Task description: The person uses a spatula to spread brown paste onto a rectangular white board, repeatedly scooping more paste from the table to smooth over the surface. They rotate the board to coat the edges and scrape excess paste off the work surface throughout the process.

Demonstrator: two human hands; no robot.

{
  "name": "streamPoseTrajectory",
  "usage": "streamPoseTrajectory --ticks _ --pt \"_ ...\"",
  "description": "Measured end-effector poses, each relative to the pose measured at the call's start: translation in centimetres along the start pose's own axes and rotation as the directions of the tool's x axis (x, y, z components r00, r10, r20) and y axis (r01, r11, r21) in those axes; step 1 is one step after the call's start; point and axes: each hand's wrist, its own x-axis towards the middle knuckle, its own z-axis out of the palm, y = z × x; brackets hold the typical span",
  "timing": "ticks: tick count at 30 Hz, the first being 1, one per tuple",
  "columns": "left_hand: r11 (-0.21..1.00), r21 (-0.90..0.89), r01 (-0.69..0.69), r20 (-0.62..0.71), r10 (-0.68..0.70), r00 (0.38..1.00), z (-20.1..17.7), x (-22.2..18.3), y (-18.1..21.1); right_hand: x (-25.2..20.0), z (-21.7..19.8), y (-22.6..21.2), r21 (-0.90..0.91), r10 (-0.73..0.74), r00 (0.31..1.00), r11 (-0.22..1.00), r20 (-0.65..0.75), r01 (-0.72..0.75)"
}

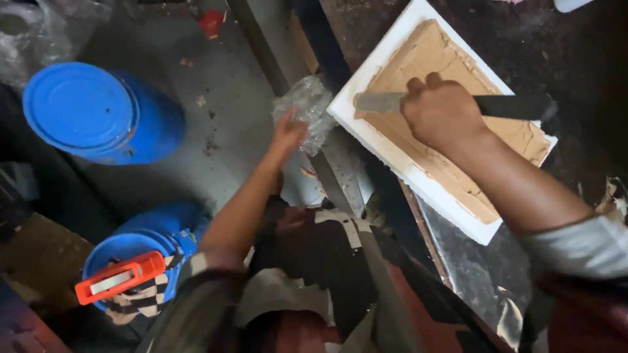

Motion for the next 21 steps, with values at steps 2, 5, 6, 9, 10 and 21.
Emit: streamPoseTrajectory --ticks 2,5,6,9,10,21 --pt "0.991 -0.124 0.059 0.047 -0.053 0.997 -2.2 -5.1 -2.8 1.9 -0.4 -0.3 -0.008 -0.038 0.996 0.999 0.086 0.039" --pt "0.953 0.115 0.281 -0.198 -0.255 0.946 -5.4 -10.6 -4.0 3.1 -1.1 0.1 0.045 -0.084 0.99 0.996 0.113 0.079" --pt "0.937 0.085 0.338 -0.26 -0.306 0.916 -6.3 -11.8 -4.0 3.2 -1.4 0.3 0.072 -0.097 0.99 0.993 0.102 0.09" --pt "0.919 0.049 0.392 -0.352 -0.352 0.867 -8.8 -15.2 -3.0 3.4 -2.3 0.5 0.001 -0.149 0.977 0.989 0.15 0.151" --pt "0.92 0.048 0.389 -0.366 -0.346 0.864 -9.3 -15.8 -2.6 3.3 -2.5 0.5 -0.069 -0.181 0.971 0.979 0.159 0.194" --pt "0.921 -0.076 0.381 -0.458 -0.372 0.807 -6.0 -16.1 1.9 0.0 -1.9 1.4 -0.278 -0.322 0.922 0.885 0.214 0.373"
